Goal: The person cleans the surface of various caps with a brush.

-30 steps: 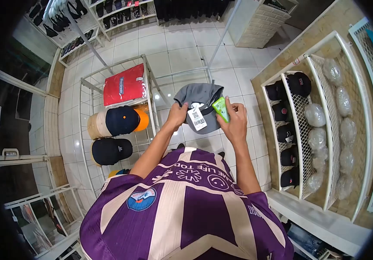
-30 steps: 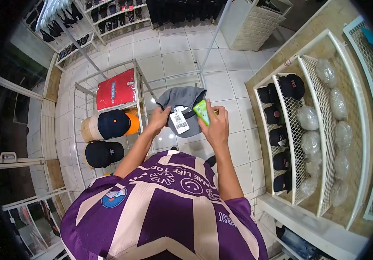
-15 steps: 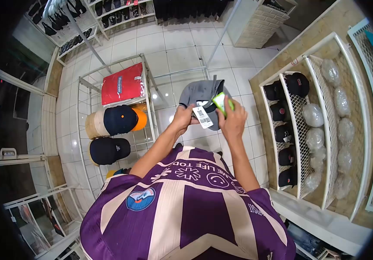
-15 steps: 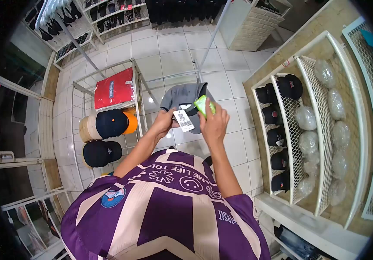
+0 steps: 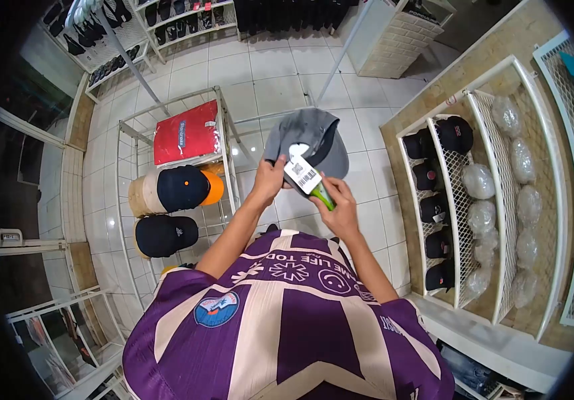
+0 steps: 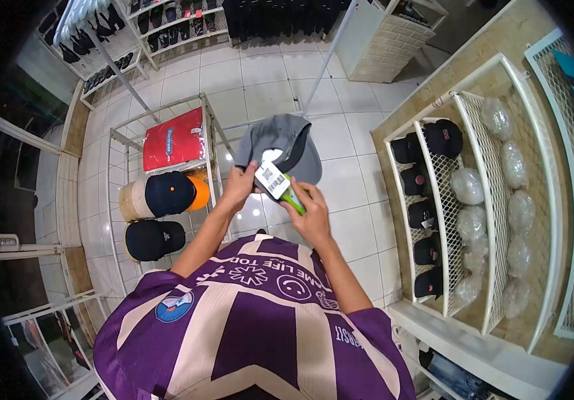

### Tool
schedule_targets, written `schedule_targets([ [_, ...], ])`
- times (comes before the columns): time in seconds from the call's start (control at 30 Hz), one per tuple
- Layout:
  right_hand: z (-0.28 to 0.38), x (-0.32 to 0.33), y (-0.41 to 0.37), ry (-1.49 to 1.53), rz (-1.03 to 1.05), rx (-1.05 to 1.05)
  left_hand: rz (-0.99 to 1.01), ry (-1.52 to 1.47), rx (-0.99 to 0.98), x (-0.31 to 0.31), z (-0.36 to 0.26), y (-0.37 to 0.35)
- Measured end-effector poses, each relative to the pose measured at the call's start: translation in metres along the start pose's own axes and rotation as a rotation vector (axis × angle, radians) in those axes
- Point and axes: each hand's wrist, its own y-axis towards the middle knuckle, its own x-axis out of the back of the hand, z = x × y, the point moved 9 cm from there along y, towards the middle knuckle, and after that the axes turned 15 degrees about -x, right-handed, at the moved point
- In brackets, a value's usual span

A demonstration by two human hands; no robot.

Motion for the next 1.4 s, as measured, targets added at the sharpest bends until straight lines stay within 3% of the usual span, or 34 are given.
schedule_targets([
  [0.07,-0.005,0.027,0.010,-0.282,-0.203,0.206,0.192,0.089,0.109,-0.008,0.011,-0.010],
  [0.1,-0.005,0.046,0.020,-0.385,-0.286,0.127,0.241,-0.011,0.065,-0.019,0.010,-0.011],
  [0.2,0.003,0.076,0.027,-0.286,-0.493,0.048,0.275,0.028,0.010,-0.032,-0.009,-0.011],
  [0.27,-0.007,0.040,0.011,-0.268,-0.303,0.151,0.238,0.046,-0.037,-0.033,-0.024,-0.006],
  [0.33,-0.021,0.015,0.003,0.059,0.066,-0.128,0.189,0.067,-0.076,-0.024,-0.024,0.000],
  [0.4,-0.030,0.047,-0.002,-0.086,-0.136,-0.067,0.193,0.493,-0.458,-0.014,-0.040,0.012],
  [0.43,-0.020,0.059,0.004,-0.080,-0.140,-0.068,0.203,0.532,-0.165,-0.012,-0.045,0.007],
  [0.5,0.000,0.123,0.002,0.117,-0.512,-0.087,0.230,0.573,-0.244,-0.022,-0.060,0.006],
  [0.6,0.048,0.159,0.012,0.013,-0.582,0.047,0.311,0.622,-0.416,-0.049,-0.071,0.001],
  [0.67,0.058,0.155,0.025,-0.042,-0.457,0.130,0.331,0.599,-0.439,-0.073,-0.089,-0.008],
  [0.7,0.060,0.147,0.030,-0.097,-0.361,0.174,0.291,0.538,-0.574,-0.082,-0.090,-0.012],
  [0.73,0.054,0.136,0.035,-0.132,-0.256,0.198,0.322,0.538,-0.582,-0.092,-0.088,-0.014],
  [0.8,0.017,0.150,0.041,-0.283,-0.312,0.101,0.442,0.514,-0.539,-0.115,-0.080,-0.016],
  [0.87,-0.029,0.185,0.036,-0.287,-0.567,-0.199,0.449,0.449,-0.576,-0.136,-0.082,-0.016],
  [0.9,-0.031,0.203,0.027,-0.327,-0.711,-0.218,0.448,0.602,-0.560,-0.142,-0.080,-0.012],
  [0.93,-0.033,0.213,0.021,-0.334,-0.728,-0.224,0.442,0.755,-0.548,-0.151,-0.078,-0.009],
  [1.0,-0.027,0.230,0.000,-0.086,-0.728,-0.145,0.461,0.703,-0.525,-0.173,-0.077,-0.012],
  [1.07,-0.025,0.239,-0.008,-0.160,-0.655,-0.094,0.546,0.723,-0.598,-0.203,-0.074,-0.021],
  [1.1,-0.040,0.245,-0.010,-0.204,-0.574,-0.158,0.535,0.470,-0.654,-0.218,-0.077,-0.027],
  [1.13,-0.057,0.253,-0.011,-0.247,-0.495,-0.219,0.570,0.462,-0.662,-0.233,-0.080,-0.032],
  [1.2,-0.104,0.307,-0.036,-0.375,-0.819,-0.431,0.527,0.553,-0.651,-0.254,-0.088,-0.036],
  [1.27,-0.109,0.360,-0.068,-0.301,-0.994,-0.497,0.494,0.533,-0.624,-0.273,-0.080,-0.025],
  [1.33,-0.077,0.407,-0.093,-0.324,-1.098,-0.313,0.415,0.163,-0.819,-0.305,-0.109,-0.042],
  [1.4,-0.040,0.457,-0.117,-0.494,-1.253,-0.180,0.526,0.227,-0.731,-0.340,-0.118,-0.052],
])
